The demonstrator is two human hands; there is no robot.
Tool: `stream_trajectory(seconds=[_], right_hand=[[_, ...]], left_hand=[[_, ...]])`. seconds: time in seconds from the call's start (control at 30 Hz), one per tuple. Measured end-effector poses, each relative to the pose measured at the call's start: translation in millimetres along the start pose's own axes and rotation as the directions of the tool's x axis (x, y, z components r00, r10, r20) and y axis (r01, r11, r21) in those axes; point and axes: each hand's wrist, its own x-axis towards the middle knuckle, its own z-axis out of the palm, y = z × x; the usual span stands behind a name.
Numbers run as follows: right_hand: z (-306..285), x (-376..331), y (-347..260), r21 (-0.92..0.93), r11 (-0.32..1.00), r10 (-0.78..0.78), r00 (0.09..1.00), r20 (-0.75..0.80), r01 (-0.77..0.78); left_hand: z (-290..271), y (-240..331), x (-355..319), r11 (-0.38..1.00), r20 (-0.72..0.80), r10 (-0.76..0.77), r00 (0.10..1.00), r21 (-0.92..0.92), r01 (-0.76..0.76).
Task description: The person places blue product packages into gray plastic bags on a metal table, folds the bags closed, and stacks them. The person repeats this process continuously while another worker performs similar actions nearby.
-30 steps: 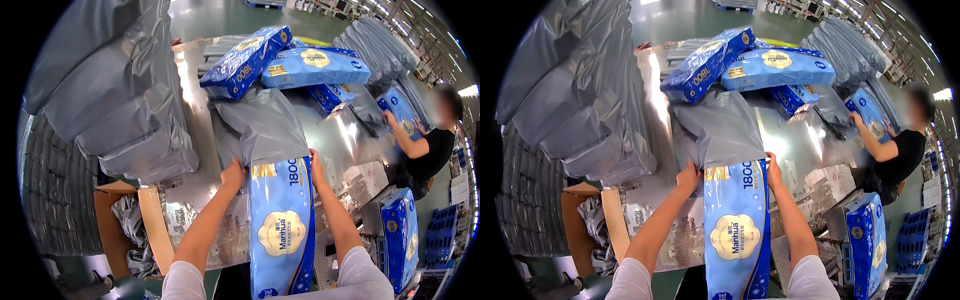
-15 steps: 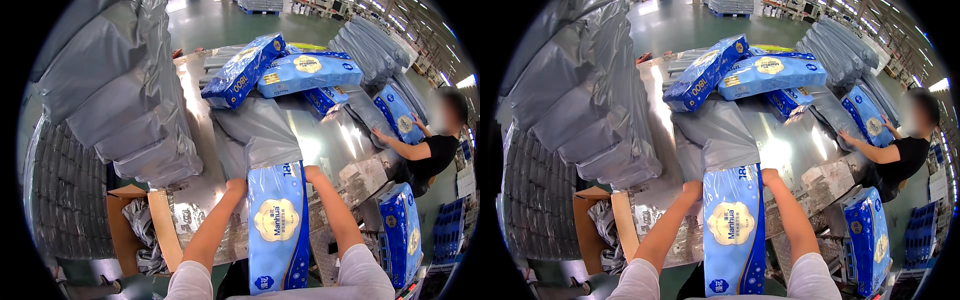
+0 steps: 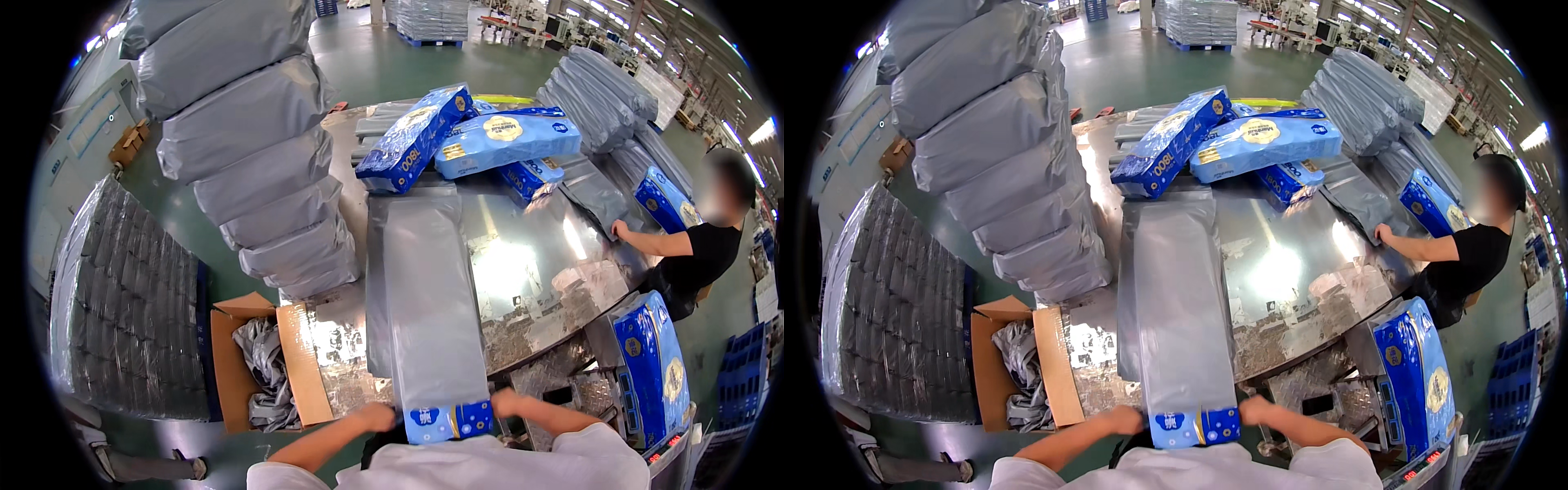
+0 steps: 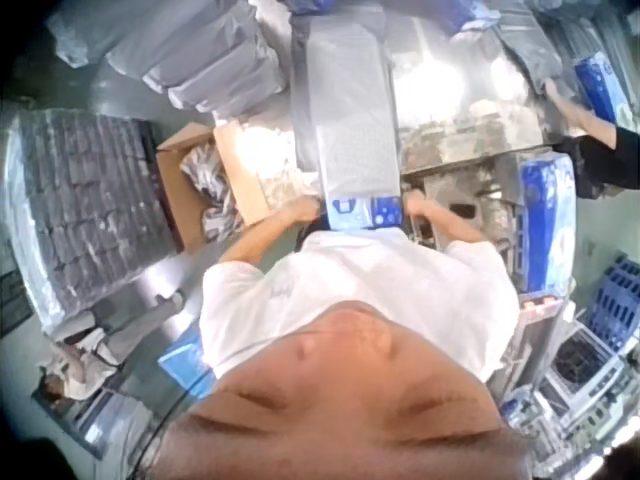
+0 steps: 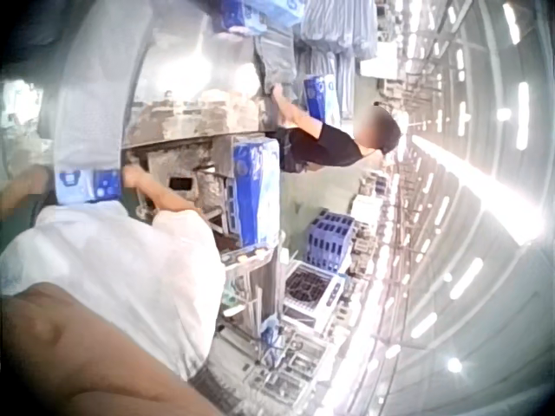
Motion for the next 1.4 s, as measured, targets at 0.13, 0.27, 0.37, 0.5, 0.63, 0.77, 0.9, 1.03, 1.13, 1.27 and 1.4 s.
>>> stream_trajectory(seconds=[0.13, 0.27, 0.37, 0.5, 0.63, 0.77, 0.9, 1.03, 1.13, 1.27, 1.4], right_hand=[[68.8, -14.9, -29.9, 0.349, 0.884, -0.236, 0.941, -0.244, 0.312], [5.5, 4.0, -66.2, 0.451, 0.715, -0.31, 0.82, -0.482, 0.535], [-72.0, 17.4, -111.5, 0.39, 0.869, -0.211, 0.942, -0.262, 0.304], [-76.9, -5.0, -83.5, 0.271, 0.908, -0.141, 0.843, -0.519, 0.319], [-24.4, 2.4, -25.0, 0.339, 0.94, 0.009, 0.999, 0.044, -0.023], [0.8, -5.8, 6.7, 0.851, 0.484, 0.005, 0.973, 0.231, -0.205], [-1.2, -15.1, -11.9, 0.984, 0.078, 0.091, 0.984, 0.154, -0.162], [32.6, -30.3, -46.9, 0.998, 0.017, 0.336, 0.94, -0.056, 0.053], [49.5, -30.2, -64.7, 0.971, 0.036, 0.442, 0.868, -0.227, 0.235], [50.1, -22.9, -75.4, 0.968, 0.047, 0.466, 0.851, -0.241, 0.248], [43.9, -20.6, -82.2, 0.959, 0.039, 0.412, 0.87, -0.273, 0.282]], left_hand=[[85.7, 31.0, -6.7, 0.805, -0.129, -0.038, 0.991, -0.591, -0.046], [-0.7, 61.2, 5.6, 0.798, -0.468, 0.119, 0.876, -0.48, -0.365], [57.8, 0.5, 126.7, 0.677, -0.654, 0.217, 0.725, -0.434, -0.594], [-23.4, 9.4, 88.0, 0.707, -0.704, 0.173, 0.689, -0.399, -0.584], [1.5, 12.0, 51.7, 0.726, -0.531, -0.036, 0.846, -0.596, -0.343], [68.1, -34.6, -7.9, 0.744, -0.277, -0.113, 0.954, -0.66, -0.104], [81.9, -42.6, -43.3, 0.566, -0.31, -0.316, 0.897, -0.82, -0.084], [13.4, 0.1, -67.9, 0.847, -0.435, -0.433, 0.79, -0.495, 0.192], [-26.9, 44.7, -59.2, 0.91, -0.677, -0.323, 0.662, -0.415, 0.021], [-38.1, 95.9, 9.0, 0.808, -0.742, 0.188, 0.643, -0.255, -0.531], [-19.5, 118.0, 85.9, 0.831, -0.719, 0.223, 0.658, -0.212, -0.514]])
